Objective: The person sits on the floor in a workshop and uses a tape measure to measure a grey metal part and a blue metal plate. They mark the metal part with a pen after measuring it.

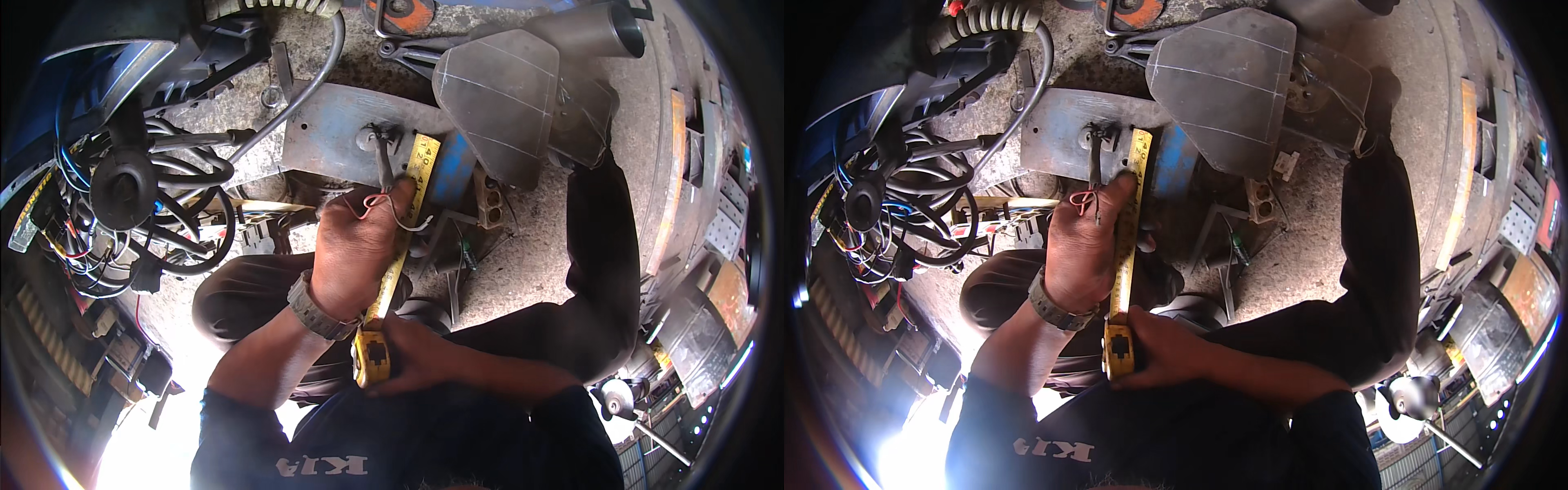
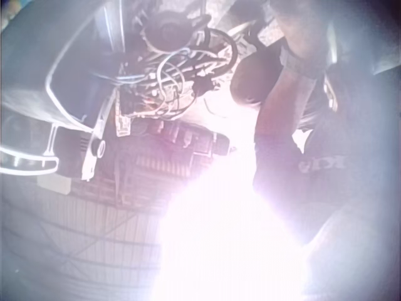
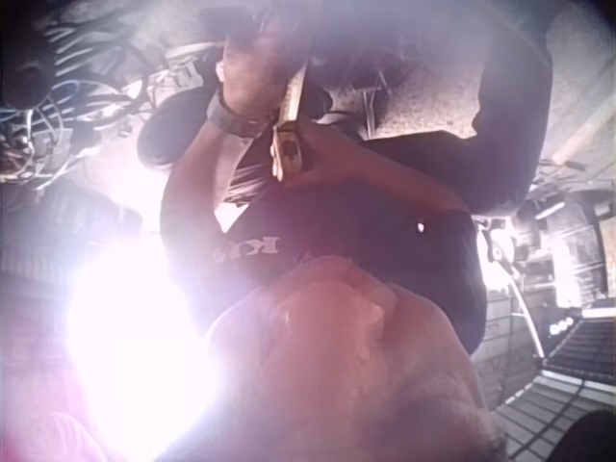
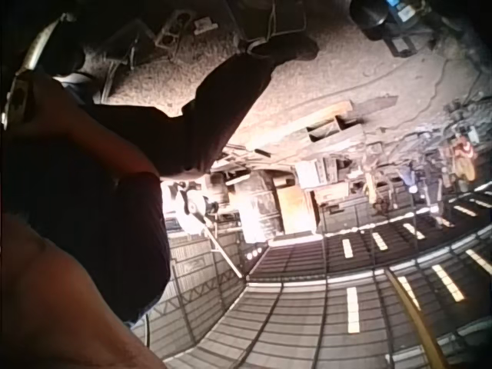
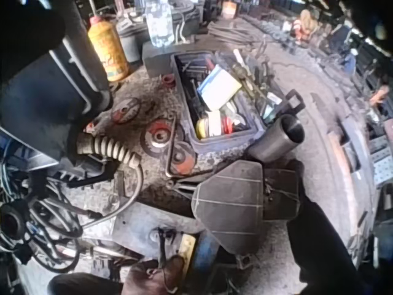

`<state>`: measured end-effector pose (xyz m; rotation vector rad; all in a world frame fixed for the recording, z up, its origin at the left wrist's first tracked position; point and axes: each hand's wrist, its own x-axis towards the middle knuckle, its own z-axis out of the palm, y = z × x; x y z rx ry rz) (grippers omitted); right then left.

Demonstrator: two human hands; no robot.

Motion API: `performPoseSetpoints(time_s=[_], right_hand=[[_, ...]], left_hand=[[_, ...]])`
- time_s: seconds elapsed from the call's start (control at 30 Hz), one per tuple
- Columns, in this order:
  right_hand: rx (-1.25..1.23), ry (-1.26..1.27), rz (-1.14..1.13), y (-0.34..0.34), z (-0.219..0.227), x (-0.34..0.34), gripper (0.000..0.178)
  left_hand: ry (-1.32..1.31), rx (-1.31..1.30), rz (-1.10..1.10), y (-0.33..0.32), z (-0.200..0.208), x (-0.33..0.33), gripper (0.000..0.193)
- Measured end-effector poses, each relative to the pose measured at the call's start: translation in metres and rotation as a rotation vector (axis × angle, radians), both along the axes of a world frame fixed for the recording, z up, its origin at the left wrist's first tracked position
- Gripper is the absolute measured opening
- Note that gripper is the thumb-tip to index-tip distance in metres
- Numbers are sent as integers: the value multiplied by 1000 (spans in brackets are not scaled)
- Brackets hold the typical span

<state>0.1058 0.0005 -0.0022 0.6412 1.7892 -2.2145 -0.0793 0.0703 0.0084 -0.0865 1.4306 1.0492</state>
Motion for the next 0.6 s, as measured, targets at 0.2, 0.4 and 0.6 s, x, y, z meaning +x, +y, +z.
performPoseSetpoints(time_s=[0.2, 0.4, 0.6], right_hand=[[25, 3, 2, 3, -5, -2, 97], [18, 4, 1, 3, -7, -2, 97], [-9, 6, -8, 5, -6, 0, 98]], left_hand=[[-4, 11, -7, 1, -6, -2, 29], [23, 4, -16, 1, -6, -2, 27], [-5, 53, 42, 0, -7, 1, 28]])
